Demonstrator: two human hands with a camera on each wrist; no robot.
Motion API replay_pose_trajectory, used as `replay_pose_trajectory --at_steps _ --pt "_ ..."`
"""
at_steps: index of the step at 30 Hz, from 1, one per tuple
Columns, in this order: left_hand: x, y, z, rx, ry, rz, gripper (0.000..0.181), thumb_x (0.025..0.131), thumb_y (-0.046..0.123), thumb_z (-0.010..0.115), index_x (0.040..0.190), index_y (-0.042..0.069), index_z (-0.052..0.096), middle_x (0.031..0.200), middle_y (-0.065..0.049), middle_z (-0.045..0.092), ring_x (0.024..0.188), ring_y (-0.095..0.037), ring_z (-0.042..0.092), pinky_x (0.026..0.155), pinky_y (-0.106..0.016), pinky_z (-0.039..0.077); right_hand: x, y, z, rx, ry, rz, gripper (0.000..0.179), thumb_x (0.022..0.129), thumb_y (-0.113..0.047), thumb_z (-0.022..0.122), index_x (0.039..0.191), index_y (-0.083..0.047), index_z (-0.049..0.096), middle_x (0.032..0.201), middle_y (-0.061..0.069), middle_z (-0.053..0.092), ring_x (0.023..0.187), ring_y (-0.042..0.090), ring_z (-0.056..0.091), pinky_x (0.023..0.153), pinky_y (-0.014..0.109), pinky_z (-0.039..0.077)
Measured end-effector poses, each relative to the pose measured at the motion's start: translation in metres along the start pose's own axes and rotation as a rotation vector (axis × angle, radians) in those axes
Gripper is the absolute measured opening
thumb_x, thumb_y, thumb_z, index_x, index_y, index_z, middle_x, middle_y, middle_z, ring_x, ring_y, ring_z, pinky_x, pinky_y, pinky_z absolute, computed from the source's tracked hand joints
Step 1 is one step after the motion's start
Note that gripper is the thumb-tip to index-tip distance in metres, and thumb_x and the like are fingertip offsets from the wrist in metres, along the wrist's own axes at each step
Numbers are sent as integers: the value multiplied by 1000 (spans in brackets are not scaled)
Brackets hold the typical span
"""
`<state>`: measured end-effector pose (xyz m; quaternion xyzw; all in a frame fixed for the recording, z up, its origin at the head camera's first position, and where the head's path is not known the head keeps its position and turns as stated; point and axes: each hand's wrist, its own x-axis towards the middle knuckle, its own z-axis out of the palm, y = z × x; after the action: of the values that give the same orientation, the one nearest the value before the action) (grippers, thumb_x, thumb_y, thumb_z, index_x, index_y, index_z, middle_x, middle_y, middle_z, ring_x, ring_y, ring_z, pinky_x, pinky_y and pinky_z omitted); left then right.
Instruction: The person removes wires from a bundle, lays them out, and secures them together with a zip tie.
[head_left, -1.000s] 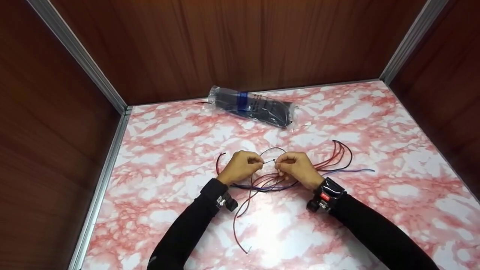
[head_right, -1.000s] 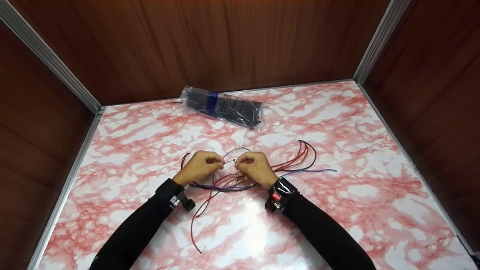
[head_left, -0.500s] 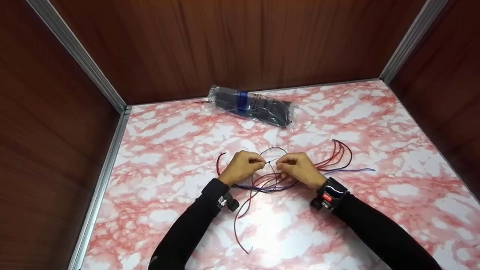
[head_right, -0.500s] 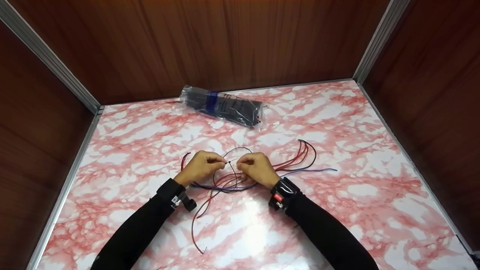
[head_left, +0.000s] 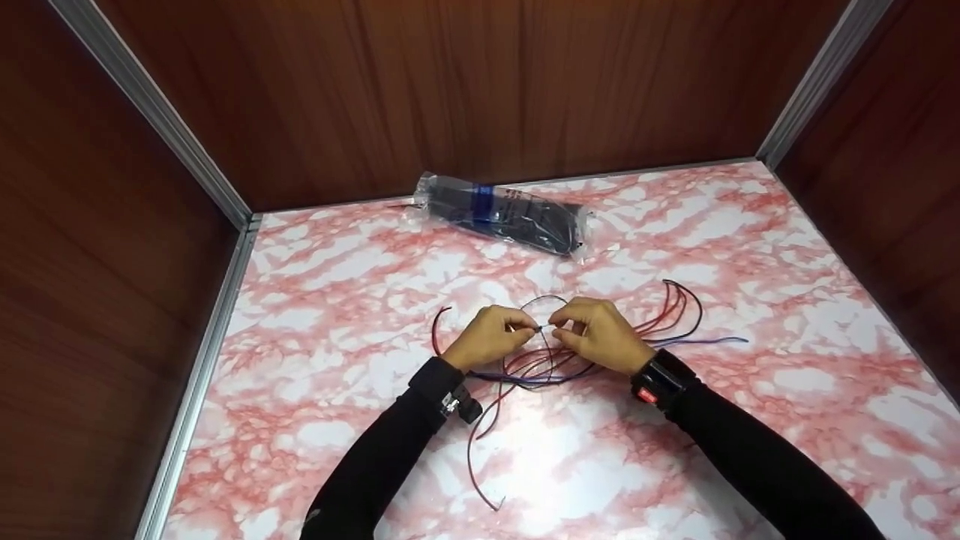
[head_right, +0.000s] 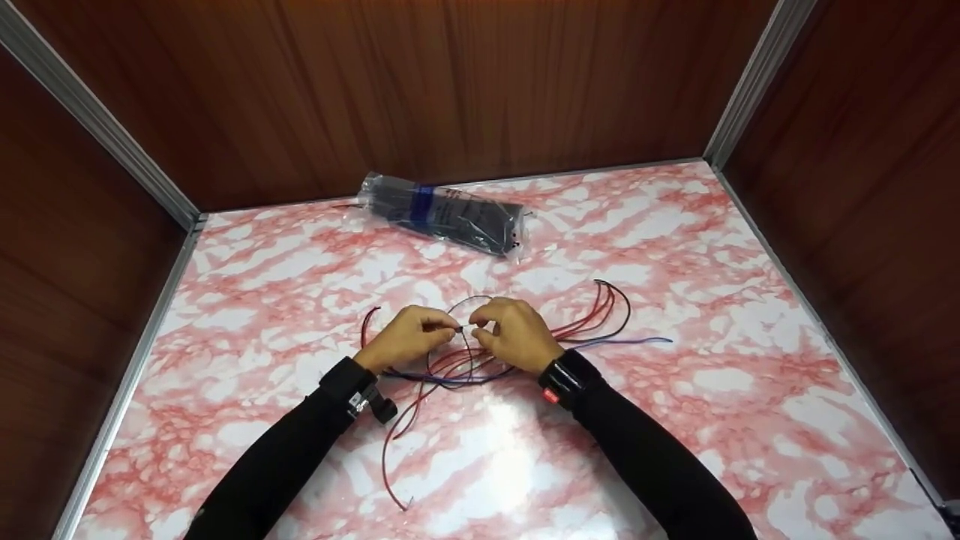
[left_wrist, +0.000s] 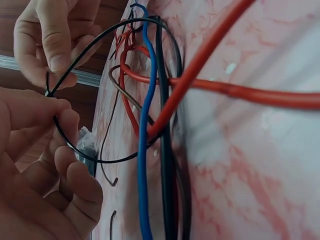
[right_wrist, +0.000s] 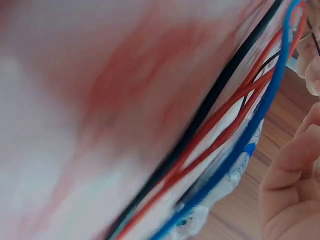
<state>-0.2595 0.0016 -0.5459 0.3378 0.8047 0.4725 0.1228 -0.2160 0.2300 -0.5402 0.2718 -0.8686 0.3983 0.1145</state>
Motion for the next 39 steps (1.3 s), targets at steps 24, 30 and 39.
replay_pose_trajectory --at_steps 24,30,39 --pt "3 -5 6 31 -35 19 10 86 15 65 83 13 74 74 12 64 60 -6 52 55 -21 41 9 0 3 -412 -78 -298 16 81 -3 64 77 -17 59 78 -6 50 63 9 50 51 29 43" --pt "-2 -14 3 5 -52 -13 12 87 15 65 84 9 75 72 10 66 65 -3 57 62 -21 44 7 9 -7 -387 -64 -222 14 83 -2 67 79 -16 62 81 -7 52 68 11 54 55 30 48" --pt "-7 -14 -1 12 -52 -40 12 86 16 65 83 10 76 69 10 65 66 -6 57 63 -21 43 6 20 -19 -411 -59 -195 14 83 -1 64 79 -15 63 80 -6 50 68 11 51 53 32 45"
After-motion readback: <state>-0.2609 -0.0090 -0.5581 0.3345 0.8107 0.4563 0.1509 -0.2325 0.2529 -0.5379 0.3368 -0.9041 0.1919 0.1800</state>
